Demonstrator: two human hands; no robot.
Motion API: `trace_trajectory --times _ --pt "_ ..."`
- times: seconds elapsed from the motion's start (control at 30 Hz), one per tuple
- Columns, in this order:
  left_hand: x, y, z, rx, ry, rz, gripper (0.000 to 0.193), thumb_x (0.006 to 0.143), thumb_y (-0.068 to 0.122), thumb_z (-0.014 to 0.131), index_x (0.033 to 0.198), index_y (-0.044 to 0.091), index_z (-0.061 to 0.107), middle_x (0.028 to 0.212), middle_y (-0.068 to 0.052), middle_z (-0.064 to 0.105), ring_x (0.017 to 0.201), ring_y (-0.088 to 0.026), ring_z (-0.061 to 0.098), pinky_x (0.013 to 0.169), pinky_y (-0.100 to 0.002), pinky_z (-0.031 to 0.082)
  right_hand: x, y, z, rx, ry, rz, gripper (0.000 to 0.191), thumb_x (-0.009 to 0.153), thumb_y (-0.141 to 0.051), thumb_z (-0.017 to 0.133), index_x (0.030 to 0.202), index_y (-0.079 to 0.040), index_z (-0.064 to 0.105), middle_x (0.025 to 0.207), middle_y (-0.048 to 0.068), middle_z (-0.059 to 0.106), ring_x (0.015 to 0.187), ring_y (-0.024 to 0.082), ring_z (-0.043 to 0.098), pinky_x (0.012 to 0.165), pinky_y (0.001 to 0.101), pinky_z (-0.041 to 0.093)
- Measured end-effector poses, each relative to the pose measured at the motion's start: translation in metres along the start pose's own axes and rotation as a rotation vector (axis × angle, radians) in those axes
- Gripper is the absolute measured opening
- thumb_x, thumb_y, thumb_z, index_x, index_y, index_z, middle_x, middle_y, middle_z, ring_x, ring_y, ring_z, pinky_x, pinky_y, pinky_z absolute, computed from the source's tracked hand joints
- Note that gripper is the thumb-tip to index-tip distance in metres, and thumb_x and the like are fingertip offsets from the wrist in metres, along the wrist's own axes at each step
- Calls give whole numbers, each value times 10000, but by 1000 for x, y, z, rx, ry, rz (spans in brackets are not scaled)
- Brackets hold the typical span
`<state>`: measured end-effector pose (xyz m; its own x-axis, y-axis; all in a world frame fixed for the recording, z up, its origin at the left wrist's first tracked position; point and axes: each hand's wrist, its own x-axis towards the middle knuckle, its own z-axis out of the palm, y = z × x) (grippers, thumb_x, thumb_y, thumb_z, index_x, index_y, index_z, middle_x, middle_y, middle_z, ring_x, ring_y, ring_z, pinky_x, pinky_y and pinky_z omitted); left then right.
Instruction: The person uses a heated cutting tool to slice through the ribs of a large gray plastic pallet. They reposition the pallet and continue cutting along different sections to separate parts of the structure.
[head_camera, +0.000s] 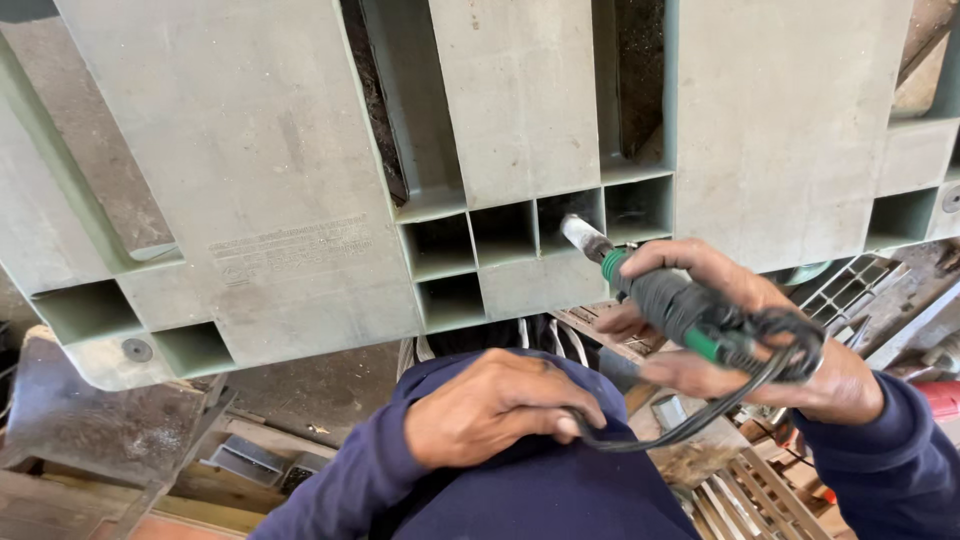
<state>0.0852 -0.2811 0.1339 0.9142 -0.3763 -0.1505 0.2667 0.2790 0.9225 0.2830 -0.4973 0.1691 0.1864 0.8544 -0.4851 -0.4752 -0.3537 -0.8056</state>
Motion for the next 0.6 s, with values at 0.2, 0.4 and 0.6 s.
trace_trajectory --times 0.2,0.4,0.6 --pt "1 47 -23 -47 704 415 237 1069 113 602 1298 85 656 1144 -130 739 813 -86 745 626 -241 643 7 -25 17 -876 277 53 643 725 -418 860 1286 -162 680 845 64 661 683 204 650 600 333 552" --pt "48 45 -68 480 841 334 208 1195 128 653 1380 33 655 850 -28 567 724 -75 535 645 -200 441 42 -34 26 -397 455 -425 394 917 -332 796 1162 -88 606 1032 78 636 995 250 702 951 378 607" --pt "89 24 -100 550 687 311 212 1219 167 636 1406 68 646 910 -33 608 726 -97 527 645 -227 443 63 -21 37 242 596 -663 398 916 -255 871 1151 -70 610 924 88 638 772 243 706 743 370 618"
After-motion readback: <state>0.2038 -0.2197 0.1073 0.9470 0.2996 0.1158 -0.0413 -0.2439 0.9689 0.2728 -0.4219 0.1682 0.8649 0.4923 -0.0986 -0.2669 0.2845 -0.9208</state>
